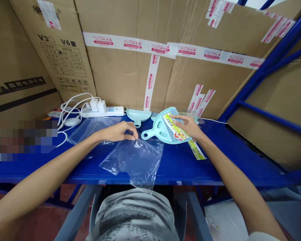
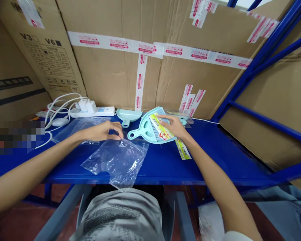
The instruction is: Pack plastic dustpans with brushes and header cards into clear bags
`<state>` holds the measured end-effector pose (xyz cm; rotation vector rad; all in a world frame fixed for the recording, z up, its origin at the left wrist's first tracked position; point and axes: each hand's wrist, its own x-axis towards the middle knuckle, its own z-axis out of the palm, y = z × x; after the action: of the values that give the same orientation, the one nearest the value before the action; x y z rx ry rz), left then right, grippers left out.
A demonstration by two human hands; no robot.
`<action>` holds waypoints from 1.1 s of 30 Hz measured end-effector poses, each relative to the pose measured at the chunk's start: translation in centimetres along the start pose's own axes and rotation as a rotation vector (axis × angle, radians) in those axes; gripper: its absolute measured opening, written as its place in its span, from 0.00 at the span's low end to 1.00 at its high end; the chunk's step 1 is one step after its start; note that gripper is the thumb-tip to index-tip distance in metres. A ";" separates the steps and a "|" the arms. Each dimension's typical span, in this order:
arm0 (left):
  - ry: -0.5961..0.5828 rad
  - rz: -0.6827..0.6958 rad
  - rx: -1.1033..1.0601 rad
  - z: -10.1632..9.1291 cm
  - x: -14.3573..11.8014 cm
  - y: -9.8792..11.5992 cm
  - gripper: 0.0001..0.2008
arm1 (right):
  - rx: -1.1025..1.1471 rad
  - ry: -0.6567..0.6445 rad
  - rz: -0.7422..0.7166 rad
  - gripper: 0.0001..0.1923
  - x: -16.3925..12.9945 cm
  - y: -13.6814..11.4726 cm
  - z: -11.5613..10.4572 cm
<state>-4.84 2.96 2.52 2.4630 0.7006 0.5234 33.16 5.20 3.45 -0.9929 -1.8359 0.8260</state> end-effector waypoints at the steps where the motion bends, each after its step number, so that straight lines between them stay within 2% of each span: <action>1: 0.042 0.008 -0.050 0.2 0.1 0.4 0.08 | -0.013 -0.041 0.006 0.25 0.0 0.0 0.1; 5: 0.182 0.023 -0.214 1.1 0.6 1.3 0.12 | 0.011 -0.187 0.001 0.25 -0.4 -0.3 1.4; 11: 0.176 0.069 -0.368 2.4 1.1 1.5 0.17 | 0.118 -0.333 0.030 0.25 -1.5 -1.1 4.3; 19: 0.263 0.035 -0.502 2.8 1.3 1.6 0.21 | 0.233 -0.321 0.174 0.23 -2.8 -1.2 6.8; 24: 0.236 0.066 -0.505 3.1 1.5 1.0 0.22 | 0.166 -0.340 0.118 0.22 -3.4 -1.7 7.8; 27: 0.270 0.079 -0.483 3.1 1.4 0.9 0.20 | 0.167 -0.376 0.089 0.23 -3.6 -2.0 7.8; 29: 0.308 0.055 -0.475 3.0 1.3 1.0 0.26 | 0.207 -0.393 0.113 0.23 -3.7 -2.0 7.7; 31: 0.345 0.013 -0.469 3.0 1.2 1.1 0.37 | 0.264 -0.408 0.157 0.24 -3.8 -2.0 7.6; 33: 0.342 -0.031 -0.467 3.1 1.1 1.1 0.44 | 0.300 -0.420 0.167 0.24 -3.9 -1.9 7.8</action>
<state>-2.04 1.62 0.96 1.9434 0.6559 0.9888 26.77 -0.19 0.42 -0.8285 -1.9094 1.4551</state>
